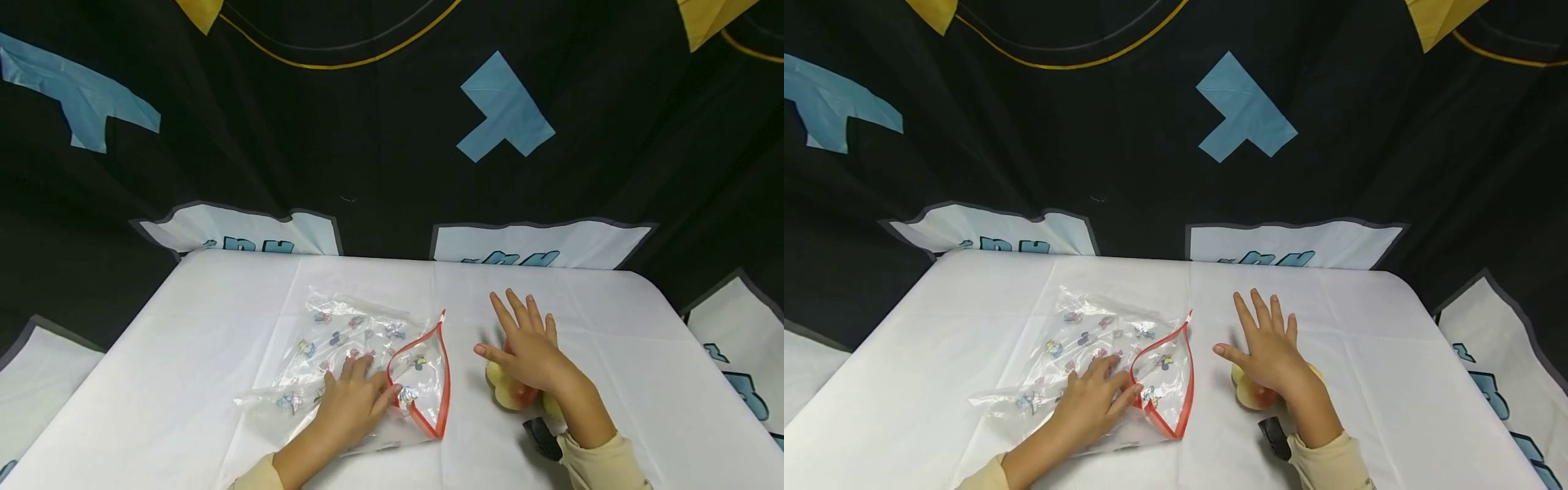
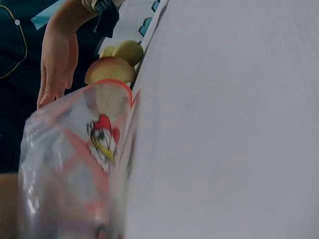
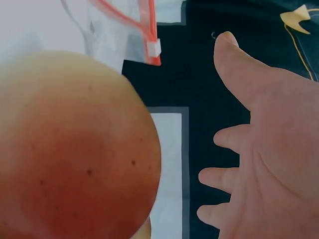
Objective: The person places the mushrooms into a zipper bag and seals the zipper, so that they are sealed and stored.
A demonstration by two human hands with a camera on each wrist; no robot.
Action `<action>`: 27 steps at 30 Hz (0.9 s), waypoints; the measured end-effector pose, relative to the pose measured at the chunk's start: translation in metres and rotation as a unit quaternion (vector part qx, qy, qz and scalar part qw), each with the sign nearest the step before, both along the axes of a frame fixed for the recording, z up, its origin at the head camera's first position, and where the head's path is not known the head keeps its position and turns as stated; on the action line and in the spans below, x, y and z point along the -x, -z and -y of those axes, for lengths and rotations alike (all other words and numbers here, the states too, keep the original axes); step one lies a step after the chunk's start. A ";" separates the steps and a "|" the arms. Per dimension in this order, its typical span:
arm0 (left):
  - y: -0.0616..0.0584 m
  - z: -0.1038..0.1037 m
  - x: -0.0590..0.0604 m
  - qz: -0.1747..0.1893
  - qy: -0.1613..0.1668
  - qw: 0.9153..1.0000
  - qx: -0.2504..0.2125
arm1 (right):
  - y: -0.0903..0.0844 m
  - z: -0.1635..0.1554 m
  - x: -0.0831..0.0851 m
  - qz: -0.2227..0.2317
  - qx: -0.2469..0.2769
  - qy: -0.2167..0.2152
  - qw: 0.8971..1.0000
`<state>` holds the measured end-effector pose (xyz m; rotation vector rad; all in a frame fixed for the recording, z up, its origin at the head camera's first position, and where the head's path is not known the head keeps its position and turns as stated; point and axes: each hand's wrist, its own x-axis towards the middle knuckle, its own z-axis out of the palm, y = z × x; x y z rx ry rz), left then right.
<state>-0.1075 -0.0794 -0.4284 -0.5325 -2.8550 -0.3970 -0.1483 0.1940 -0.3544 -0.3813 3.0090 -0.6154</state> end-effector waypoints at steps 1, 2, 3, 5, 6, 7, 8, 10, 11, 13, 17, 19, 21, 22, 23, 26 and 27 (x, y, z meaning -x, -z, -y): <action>0.001 -0.001 0.000 -0.007 -0.005 1.000 0.005 | -0.001 -0.001 0.000 0.001 0.002 0.001 1.000; 0.001 -0.001 0.000 -0.017 -0.008 1.000 0.012 | -0.002 -0.002 0.001 0.001 0.003 0.001 1.000; 0.002 -0.002 0.000 -0.025 -0.008 0.999 0.021 | -0.003 -0.002 0.001 0.002 0.005 0.000 1.000; 0.003 -0.003 0.000 -0.039 -0.008 0.999 0.037 | -0.004 -0.002 0.000 0.002 0.008 -0.002 1.000; 0.004 -0.003 0.000 -0.043 -0.009 0.998 0.043 | -0.004 -0.002 0.000 0.002 0.008 -0.002 1.000; 0.004 -0.004 -0.001 -0.047 -0.010 0.998 0.050 | -0.004 -0.002 0.000 0.002 0.009 -0.002 1.000; 0.003 -0.005 -0.002 -0.049 -0.011 0.997 0.055 | -0.004 -0.002 0.000 0.001 0.008 -0.002 1.000; 0.003 -0.006 -0.003 -0.052 -0.014 0.997 0.060 | -0.004 -0.002 0.000 0.001 0.008 -0.002 1.000; 0.003 -0.007 -0.004 -0.055 -0.016 0.996 0.064 | -0.004 -0.002 0.000 0.001 0.007 -0.001 1.000; 0.004 -0.009 -0.006 -0.061 -0.019 0.995 0.075 | -0.004 -0.003 0.000 0.002 0.006 0.001 1.000; 0.006 -0.010 -0.009 -0.061 -0.026 0.995 0.072 | -0.005 -0.008 0.000 0.018 0.002 0.006 1.000; 0.007 -0.010 -0.010 -0.054 -0.028 0.996 0.065 | -0.005 -0.013 0.000 0.030 -0.003 0.008 0.999; 0.007 -0.010 -0.011 -0.048 -0.026 0.997 0.063 | -0.007 -0.018 0.000 0.040 -0.011 0.010 0.999; 0.008 -0.010 -0.011 -0.048 -0.026 0.996 0.066 | -0.007 -0.020 0.000 0.043 -0.017 0.009 0.999; 0.008 -0.010 -0.011 -0.049 -0.025 0.996 0.068 | -0.008 -0.023 0.000 0.048 -0.022 0.007 0.999; 0.007 -0.009 -0.011 -0.050 -0.021 0.996 0.077 | -0.009 -0.030 0.001 0.073 -0.020 -0.002 0.997; 0.007 -0.009 -0.011 -0.047 -0.022 0.996 0.078 | -0.009 -0.032 0.001 0.086 -0.017 -0.004 0.996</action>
